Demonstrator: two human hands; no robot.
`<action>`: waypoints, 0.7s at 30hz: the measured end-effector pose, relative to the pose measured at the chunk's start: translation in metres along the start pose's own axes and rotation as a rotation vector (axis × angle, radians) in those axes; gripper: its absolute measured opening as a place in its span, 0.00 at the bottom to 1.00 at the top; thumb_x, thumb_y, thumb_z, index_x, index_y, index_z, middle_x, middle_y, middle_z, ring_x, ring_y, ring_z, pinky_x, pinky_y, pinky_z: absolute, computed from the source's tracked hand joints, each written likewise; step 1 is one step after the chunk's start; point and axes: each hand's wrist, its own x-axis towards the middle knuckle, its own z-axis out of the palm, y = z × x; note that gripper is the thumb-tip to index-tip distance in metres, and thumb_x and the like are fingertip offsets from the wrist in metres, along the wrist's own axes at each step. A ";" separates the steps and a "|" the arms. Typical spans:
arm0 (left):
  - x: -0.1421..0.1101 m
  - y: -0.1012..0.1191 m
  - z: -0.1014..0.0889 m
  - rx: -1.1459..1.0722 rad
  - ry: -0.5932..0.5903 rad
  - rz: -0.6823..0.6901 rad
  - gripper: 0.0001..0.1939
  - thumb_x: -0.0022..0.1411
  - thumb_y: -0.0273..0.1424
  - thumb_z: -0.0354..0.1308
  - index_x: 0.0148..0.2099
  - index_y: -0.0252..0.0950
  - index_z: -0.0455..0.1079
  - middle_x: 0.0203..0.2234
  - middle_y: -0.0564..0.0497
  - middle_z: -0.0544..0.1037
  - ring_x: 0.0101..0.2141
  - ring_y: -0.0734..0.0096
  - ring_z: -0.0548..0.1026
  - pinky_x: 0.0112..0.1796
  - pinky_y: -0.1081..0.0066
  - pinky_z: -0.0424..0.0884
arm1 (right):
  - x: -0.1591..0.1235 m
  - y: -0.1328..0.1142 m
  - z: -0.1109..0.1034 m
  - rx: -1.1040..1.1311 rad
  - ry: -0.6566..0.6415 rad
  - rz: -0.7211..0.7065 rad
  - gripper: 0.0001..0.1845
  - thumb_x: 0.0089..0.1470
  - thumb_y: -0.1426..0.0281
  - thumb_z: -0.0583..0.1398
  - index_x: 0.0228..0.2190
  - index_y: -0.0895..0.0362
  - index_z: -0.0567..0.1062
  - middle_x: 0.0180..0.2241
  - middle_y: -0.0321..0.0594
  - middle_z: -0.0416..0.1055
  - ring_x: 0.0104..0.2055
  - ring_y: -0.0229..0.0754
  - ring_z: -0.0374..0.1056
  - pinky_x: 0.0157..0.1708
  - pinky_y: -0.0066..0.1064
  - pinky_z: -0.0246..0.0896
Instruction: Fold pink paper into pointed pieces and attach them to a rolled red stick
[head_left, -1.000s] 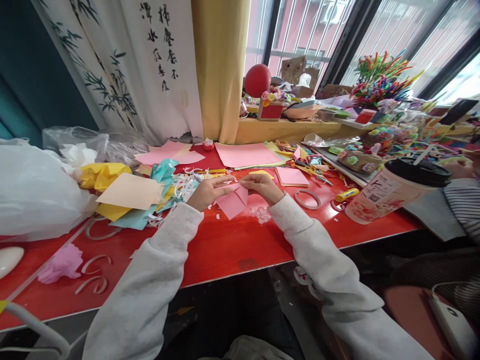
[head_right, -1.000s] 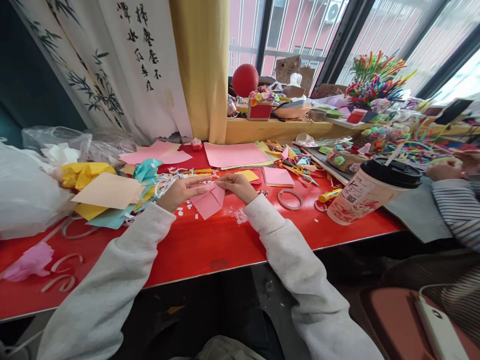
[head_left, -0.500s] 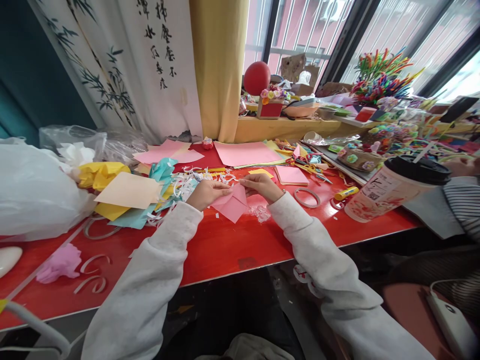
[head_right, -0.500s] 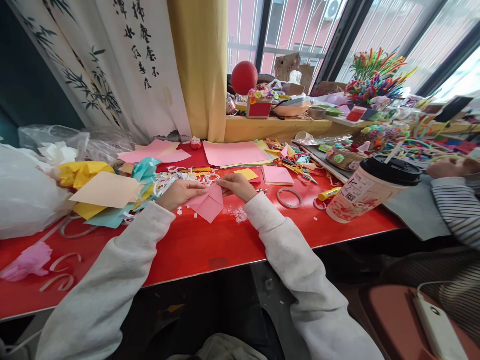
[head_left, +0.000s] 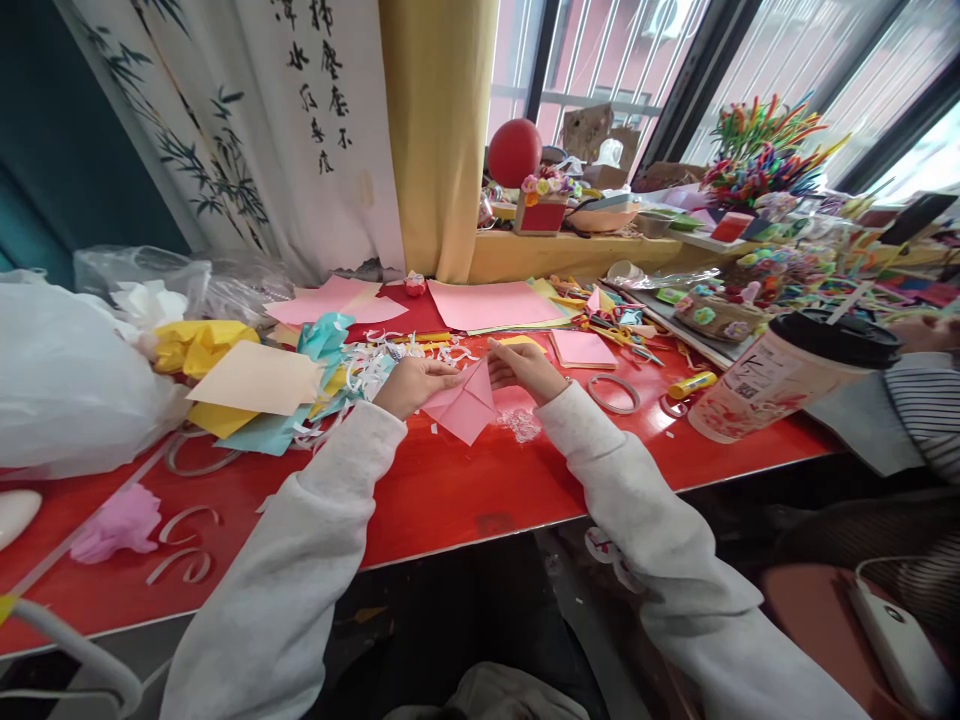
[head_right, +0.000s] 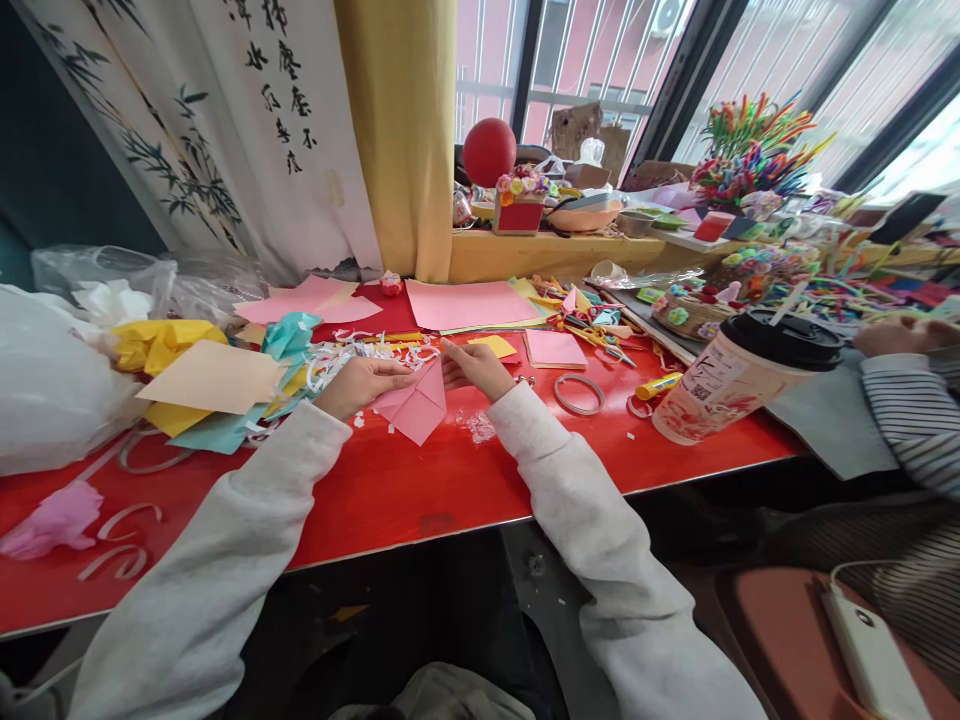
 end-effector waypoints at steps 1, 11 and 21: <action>0.000 0.000 0.000 0.002 0.001 -0.002 0.21 0.43 0.43 0.64 0.35 0.31 0.76 0.32 0.46 0.78 0.32 0.69 0.73 0.40 0.68 0.66 | 0.000 -0.001 0.000 -0.008 -0.002 -0.001 0.17 0.48 0.59 0.60 0.22 0.62 0.72 0.20 0.40 0.72 0.21 0.33 0.69 0.23 0.24 0.69; 0.000 0.000 0.001 0.029 -0.012 0.020 0.20 0.44 0.43 0.63 0.34 0.31 0.75 0.31 0.47 0.78 0.32 0.69 0.72 0.39 0.69 0.66 | -0.001 0.000 0.000 -0.029 -0.004 -0.026 0.10 0.43 0.67 0.64 0.22 0.62 0.72 0.19 0.37 0.72 0.21 0.32 0.69 0.24 0.24 0.68; -0.001 0.003 0.002 0.019 0.008 0.010 0.19 0.43 0.43 0.63 0.32 0.32 0.75 0.30 0.47 0.78 0.31 0.70 0.72 0.37 0.69 0.66 | 0.000 0.003 -0.002 -0.069 -0.069 -0.019 0.18 0.35 0.58 0.66 0.22 0.62 0.73 0.22 0.39 0.73 0.24 0.33 0.69 0.27 0.25 0.68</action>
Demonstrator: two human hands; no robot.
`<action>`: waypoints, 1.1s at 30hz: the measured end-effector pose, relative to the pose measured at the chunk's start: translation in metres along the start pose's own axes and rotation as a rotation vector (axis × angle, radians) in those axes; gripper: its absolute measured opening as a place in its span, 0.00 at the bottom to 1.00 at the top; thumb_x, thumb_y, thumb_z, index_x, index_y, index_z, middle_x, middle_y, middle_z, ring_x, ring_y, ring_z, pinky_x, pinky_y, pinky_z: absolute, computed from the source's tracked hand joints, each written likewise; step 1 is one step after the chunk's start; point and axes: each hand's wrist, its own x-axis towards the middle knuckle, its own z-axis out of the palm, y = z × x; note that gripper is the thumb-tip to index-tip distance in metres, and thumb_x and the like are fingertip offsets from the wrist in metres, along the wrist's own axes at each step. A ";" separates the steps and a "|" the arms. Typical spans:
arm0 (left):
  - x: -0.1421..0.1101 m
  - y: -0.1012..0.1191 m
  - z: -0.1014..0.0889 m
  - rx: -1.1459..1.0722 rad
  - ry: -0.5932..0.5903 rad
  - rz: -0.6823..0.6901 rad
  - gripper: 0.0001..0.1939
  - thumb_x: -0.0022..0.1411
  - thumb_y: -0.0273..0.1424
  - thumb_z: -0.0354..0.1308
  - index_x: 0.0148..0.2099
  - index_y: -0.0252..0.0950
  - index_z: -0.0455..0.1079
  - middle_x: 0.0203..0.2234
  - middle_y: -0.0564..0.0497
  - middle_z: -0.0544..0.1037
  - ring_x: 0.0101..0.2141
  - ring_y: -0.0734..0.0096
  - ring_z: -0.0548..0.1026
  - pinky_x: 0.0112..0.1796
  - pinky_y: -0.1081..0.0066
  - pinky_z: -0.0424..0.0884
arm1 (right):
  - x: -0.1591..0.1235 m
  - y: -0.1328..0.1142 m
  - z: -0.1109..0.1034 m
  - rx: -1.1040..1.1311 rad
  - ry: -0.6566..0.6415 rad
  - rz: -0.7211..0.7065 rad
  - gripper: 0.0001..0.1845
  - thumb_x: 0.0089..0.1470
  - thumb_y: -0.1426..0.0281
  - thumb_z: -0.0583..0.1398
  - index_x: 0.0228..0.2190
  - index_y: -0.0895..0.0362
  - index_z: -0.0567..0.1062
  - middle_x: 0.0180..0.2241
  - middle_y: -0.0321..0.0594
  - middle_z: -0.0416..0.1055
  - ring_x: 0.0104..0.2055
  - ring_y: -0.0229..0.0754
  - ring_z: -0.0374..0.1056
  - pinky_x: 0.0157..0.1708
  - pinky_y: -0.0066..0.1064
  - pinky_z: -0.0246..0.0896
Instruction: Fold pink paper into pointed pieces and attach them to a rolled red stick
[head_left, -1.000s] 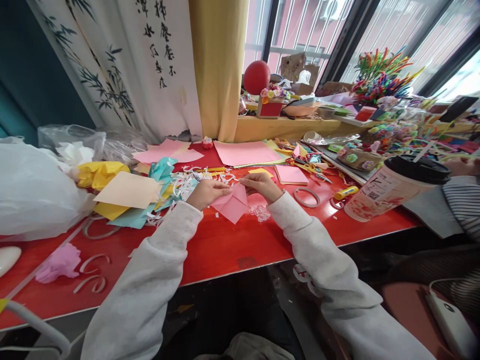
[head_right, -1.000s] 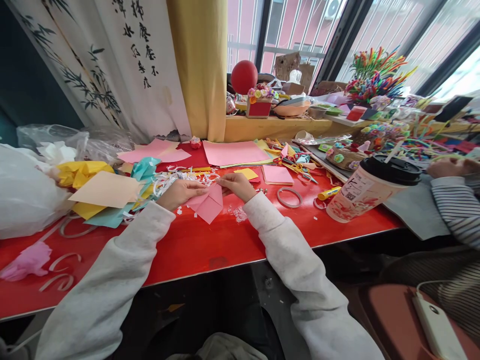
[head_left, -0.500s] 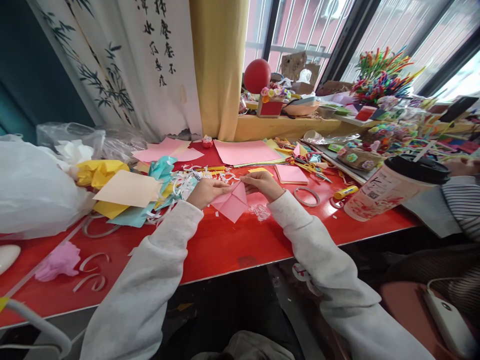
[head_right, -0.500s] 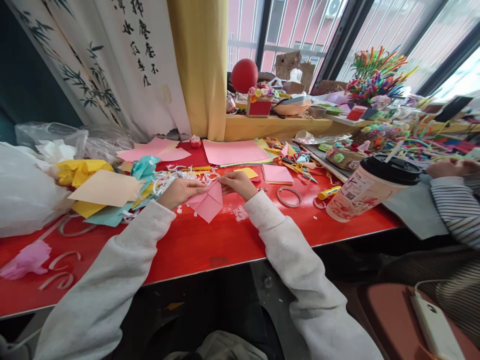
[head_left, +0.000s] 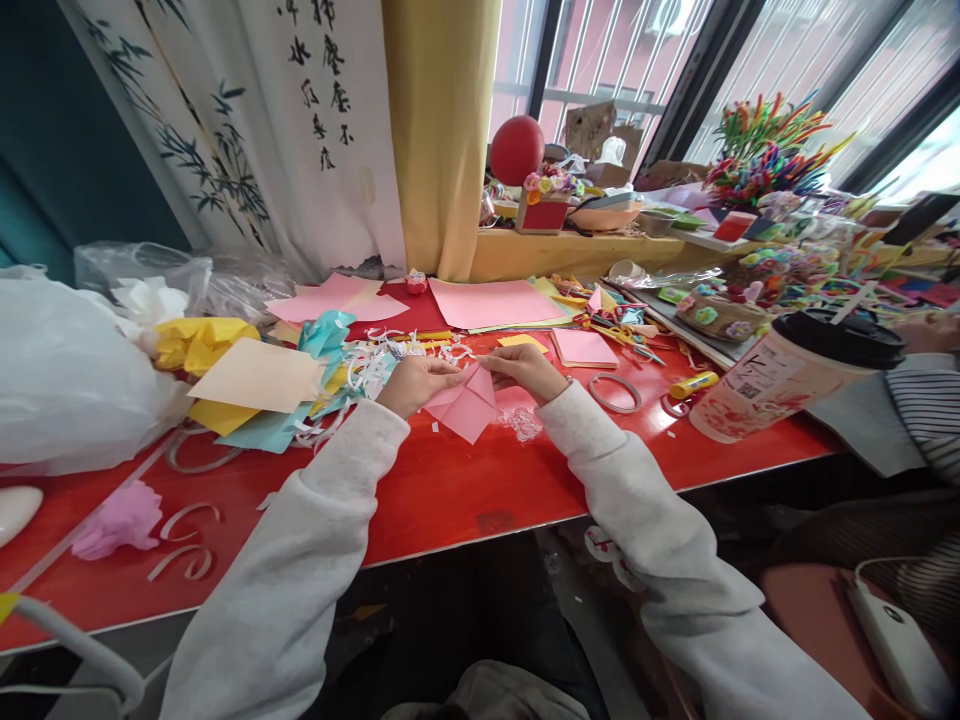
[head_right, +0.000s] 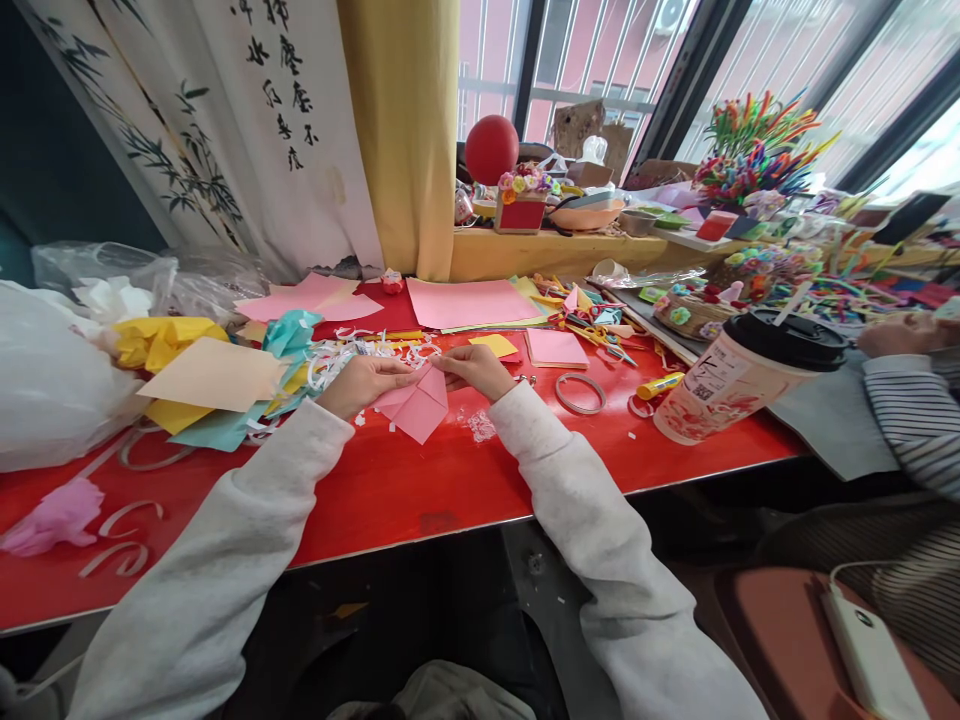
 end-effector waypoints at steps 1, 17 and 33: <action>0.000 0.000 0.000 0.004 -0.001 0.003 0.19 0.43 0.43 0.63 0.32 0.32 0.75 0.29 0.47 0.78 0.31 0.70 0.72 0.37 0.69 0.66 | 0.000 0.000 0.000 -0.001 -0.011 -0.004 0.19 0.35 0.58 0.66 0.22 0.62 0.73 0.23 0.39 0.73 0.24 0.33 0.69 0.28 0.26 0.68; -0.002 0.001 0.000 -0.081 -0.112 -0.071 0.15 0.43 0.39 0.65 0.32 0.33 0.75 0.25 0.51 0.76 0.25 0.75 0.69 0.32 0.70 0.65 | 0.004 0.007 -0.002 -0.154 0.016 -0.257 0.16 0.38 0.59 0.64 0.26 0.60 0.74 0.24 0.36 0.70 0.27 0.34 0.66 0.32 0.30 0.66; 0.003 -0.013 -0.004 0.090 -0.296 -0.065 0.19 0.45 0.44 0.61 0.20 0.33 0.64 0.12 0.58 0.60 0.17 0.82 0.55 0.21 0.75 0.50 | 0.004 0.008 -0.004 -0.341 0.033 -0.346 0.16 0.43 0.59 0.61 0.28 0.60 0.76 0.24 0.37 0.71 0.26 0.34 0.64 0.29 0.28 0.63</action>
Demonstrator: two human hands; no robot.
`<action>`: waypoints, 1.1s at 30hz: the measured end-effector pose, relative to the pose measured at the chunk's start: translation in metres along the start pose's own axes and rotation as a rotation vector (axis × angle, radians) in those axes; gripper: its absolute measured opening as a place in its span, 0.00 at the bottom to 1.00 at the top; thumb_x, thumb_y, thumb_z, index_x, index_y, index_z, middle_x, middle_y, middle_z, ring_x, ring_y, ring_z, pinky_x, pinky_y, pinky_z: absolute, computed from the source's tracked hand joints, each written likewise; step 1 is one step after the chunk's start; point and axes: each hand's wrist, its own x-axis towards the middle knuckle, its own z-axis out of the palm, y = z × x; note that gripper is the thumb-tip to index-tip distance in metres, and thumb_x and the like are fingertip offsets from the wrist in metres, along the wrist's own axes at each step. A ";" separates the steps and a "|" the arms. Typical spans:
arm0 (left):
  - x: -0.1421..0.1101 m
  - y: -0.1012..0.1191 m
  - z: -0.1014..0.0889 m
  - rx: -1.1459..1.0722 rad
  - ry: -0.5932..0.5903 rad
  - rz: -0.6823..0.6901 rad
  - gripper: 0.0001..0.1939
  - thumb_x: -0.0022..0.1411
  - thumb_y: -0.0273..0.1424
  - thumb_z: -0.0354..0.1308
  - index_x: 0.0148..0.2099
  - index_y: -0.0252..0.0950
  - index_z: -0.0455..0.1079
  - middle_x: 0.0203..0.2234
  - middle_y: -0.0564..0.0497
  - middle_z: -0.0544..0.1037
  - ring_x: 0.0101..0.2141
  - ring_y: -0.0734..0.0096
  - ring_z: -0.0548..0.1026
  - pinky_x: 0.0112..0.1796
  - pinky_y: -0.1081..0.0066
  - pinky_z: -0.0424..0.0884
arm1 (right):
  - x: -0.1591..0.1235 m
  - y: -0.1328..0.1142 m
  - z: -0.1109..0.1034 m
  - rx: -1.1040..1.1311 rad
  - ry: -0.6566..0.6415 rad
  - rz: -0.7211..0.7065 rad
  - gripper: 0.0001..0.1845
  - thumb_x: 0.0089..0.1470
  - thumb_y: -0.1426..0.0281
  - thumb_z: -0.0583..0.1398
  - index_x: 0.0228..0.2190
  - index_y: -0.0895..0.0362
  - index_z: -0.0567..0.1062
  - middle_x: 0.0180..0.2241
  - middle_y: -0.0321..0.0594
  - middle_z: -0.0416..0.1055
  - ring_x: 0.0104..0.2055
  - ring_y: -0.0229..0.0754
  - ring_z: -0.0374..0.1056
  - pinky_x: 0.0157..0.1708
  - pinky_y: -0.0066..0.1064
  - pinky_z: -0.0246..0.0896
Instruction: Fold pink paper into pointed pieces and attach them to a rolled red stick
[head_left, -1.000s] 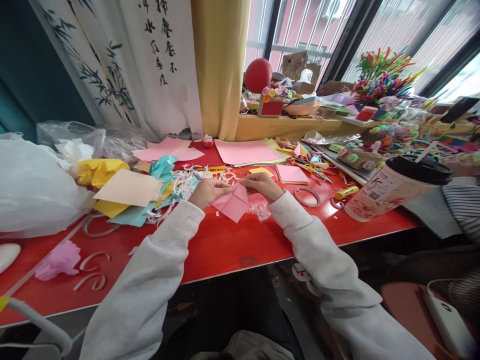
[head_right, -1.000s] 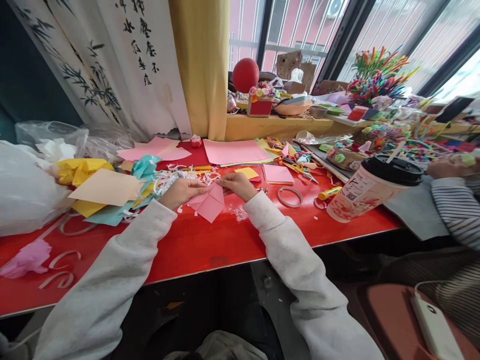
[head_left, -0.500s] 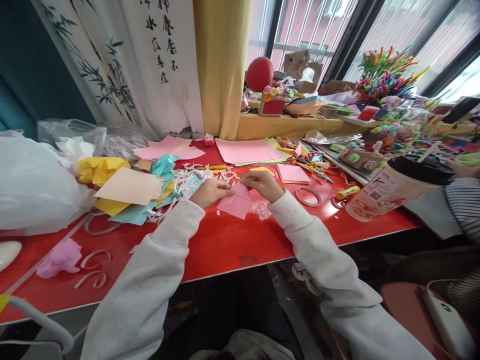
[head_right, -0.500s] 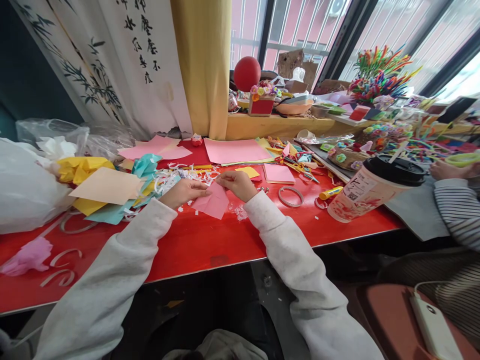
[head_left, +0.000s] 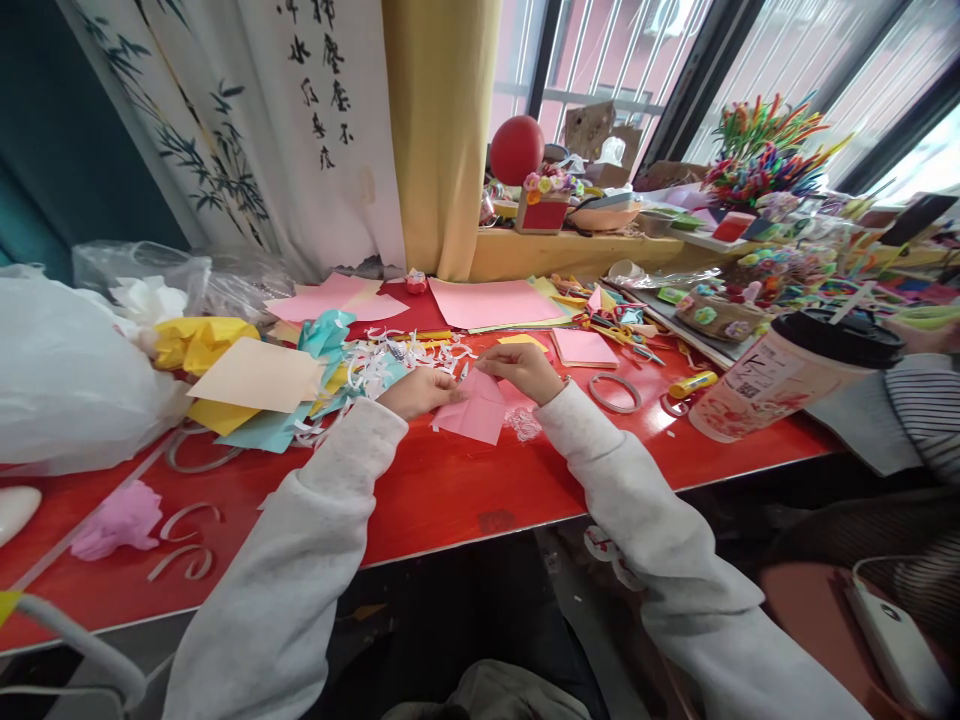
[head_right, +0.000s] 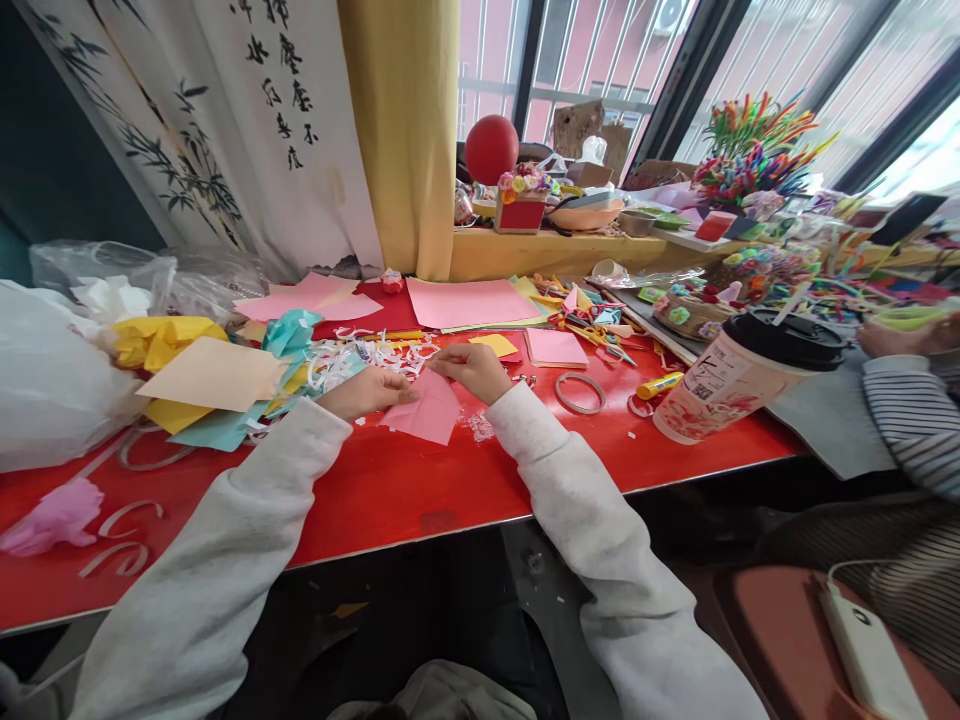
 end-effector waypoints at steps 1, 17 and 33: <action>0.001 -0.001 -0.001 0.022 -0.008 -0.003 0.19 0.45 0.44 0.61 0.20 0.33 0.65 0.12 0.58 0.61 0.17 0.81 0.55 0.21 0.75 0.49 | 0.000 0.000 0.000 0.008 0.004 0.009 0.16 0.43 0.59 0.61 0.28 0.60 0.76 0.24 0.37 0.70 0.26 0.34 0.64 0.29 0.28 0.63; -0.002 0.005 0.005 -0.106 -0.009 0.021 0.17 0.44 0.40 0.63 0.33 0.33 0.72 0.27 0.51 0.74 0.27 0.75 0.68 0.30 0.73 0.62 | 0.003 0.001 -0.004 0.182 -0.114 0.185 0.15 0.37 0.62 0.65 0.25 0.61 0.75 0.23 0.36 0.70 0.24 0.33 0.65 0.27 0.27 0.65; 0.001 0.008 0.013 -0.081 0.206 0.101 0.19 0.46 0.43 0.60 0.31 0.30 0.71 0.23 0.52 0.70 0.26 0.76 0.65 0.30 0.73 0.61 | -0.001 -0.006 0.009 0.217 -0.091 0.125 0.15 0.38 0.62 0.64 0.24 0.61 0.72 0.20 0.34 0.68 0.24 0.33 0.64 0.26 0.28 0.63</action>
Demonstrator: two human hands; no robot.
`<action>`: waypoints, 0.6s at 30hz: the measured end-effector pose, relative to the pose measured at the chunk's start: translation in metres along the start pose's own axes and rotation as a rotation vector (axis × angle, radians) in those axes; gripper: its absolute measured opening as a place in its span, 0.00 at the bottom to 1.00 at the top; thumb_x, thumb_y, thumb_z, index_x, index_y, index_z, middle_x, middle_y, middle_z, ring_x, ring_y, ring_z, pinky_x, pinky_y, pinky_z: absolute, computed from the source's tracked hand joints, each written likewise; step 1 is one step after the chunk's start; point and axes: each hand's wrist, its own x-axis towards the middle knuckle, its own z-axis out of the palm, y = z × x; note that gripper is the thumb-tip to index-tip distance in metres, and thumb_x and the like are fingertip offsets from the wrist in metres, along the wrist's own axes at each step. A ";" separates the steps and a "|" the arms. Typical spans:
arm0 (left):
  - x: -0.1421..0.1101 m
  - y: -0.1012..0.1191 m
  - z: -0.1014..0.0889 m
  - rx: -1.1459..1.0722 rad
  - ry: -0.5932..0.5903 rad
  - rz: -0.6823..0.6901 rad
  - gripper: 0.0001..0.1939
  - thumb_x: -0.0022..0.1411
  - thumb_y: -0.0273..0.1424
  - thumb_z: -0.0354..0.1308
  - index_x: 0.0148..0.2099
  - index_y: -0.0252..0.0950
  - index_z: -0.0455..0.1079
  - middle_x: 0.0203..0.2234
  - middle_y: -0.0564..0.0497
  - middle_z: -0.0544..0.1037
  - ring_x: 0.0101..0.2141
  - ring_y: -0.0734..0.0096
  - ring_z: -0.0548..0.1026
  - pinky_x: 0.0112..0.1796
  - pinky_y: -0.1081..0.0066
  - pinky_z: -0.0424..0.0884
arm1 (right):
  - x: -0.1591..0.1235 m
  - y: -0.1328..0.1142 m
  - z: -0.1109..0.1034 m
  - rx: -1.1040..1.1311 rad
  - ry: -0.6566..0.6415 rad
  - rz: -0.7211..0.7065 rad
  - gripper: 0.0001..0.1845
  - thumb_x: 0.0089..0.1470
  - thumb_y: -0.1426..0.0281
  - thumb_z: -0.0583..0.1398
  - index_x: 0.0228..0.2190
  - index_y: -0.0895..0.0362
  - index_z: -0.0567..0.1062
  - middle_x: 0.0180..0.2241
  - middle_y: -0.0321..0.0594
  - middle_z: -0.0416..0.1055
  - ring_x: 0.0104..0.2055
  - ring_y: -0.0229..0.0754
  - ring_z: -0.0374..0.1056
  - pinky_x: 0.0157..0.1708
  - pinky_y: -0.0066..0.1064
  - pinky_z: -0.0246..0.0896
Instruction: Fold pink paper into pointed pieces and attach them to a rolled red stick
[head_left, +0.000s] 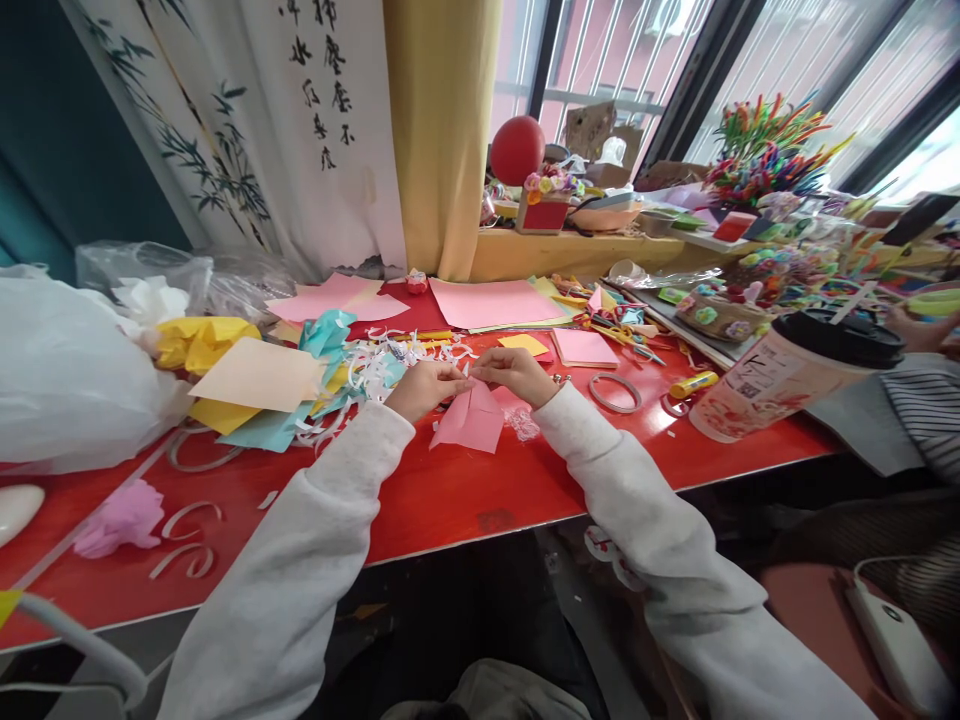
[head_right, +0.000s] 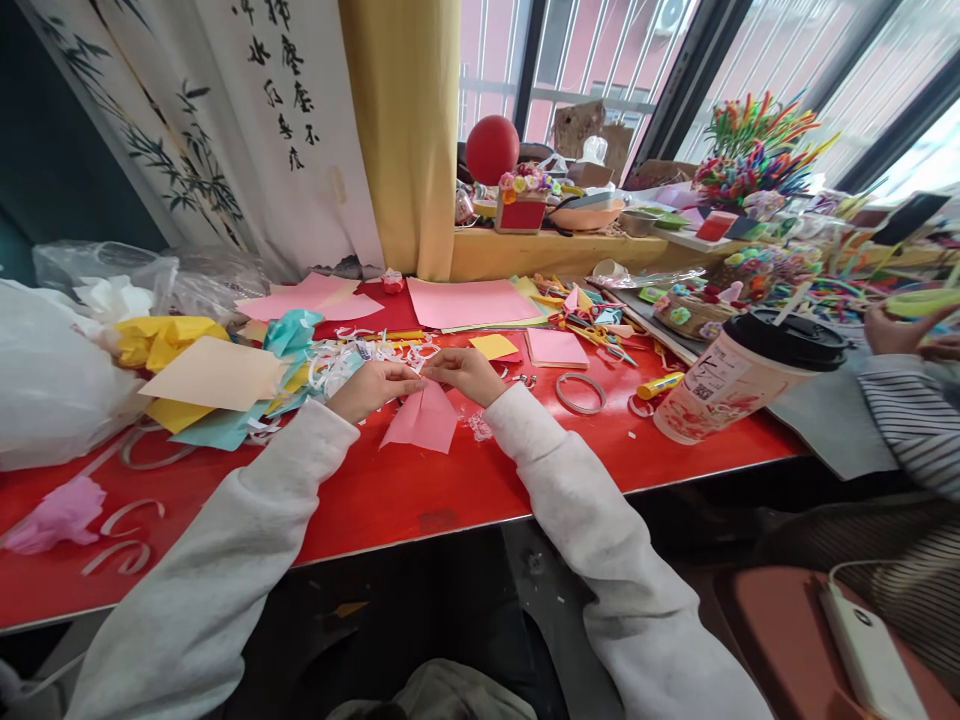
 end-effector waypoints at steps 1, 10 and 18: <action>0.001 -0.001 0.001 0.005 0.013 0.005 0.19 0.45 0.44 0.61 0.30 0.30 0.71 0.23 0.52 0.70 0.25 0.76 0.65 0.29 0.73 0.61 | 0.000 0.000 0.001 -0.011 0.007 -0.010 0.14 0.39 0.62 0.64 0.24 0.61 0.72 0.21 0.34 0.68 0.23 0.33 0.64 0.26 0.28 0.63; 0.005 -0.006 0.005 0.125 0.082 0.073 0.19 0.49 0.46 0.57 0.27 0.32 0.67 0.20 0.55 0.67 0.23 0.79 0.62 0.26 0.75 0.56 | 0.002 0.000 -0.003 0.065 0.162 0.059 0.13 0.35 0.64 0.65 0.20 0.62 0.72 0.18 0.35 0.67 0.22 0.33 0.64 0.27 0.29 0.63; 0.005 -0.003 0.002 0.102 0.027 0.068 0.18 0.49 0.44 0.58 0.24 0.32 0.64 0.18 0.56 0.64 0.21 0.81 0.59 0.24 0.76 0.55 | 0.007 0.005 -0.009 0.035 0.190 0.042 0.14 0.35 0.63 0.65 0.18 0.62 0.71 0.17 0.34 0.66 0.20 0.32 0.62 0.24 0.28 0.61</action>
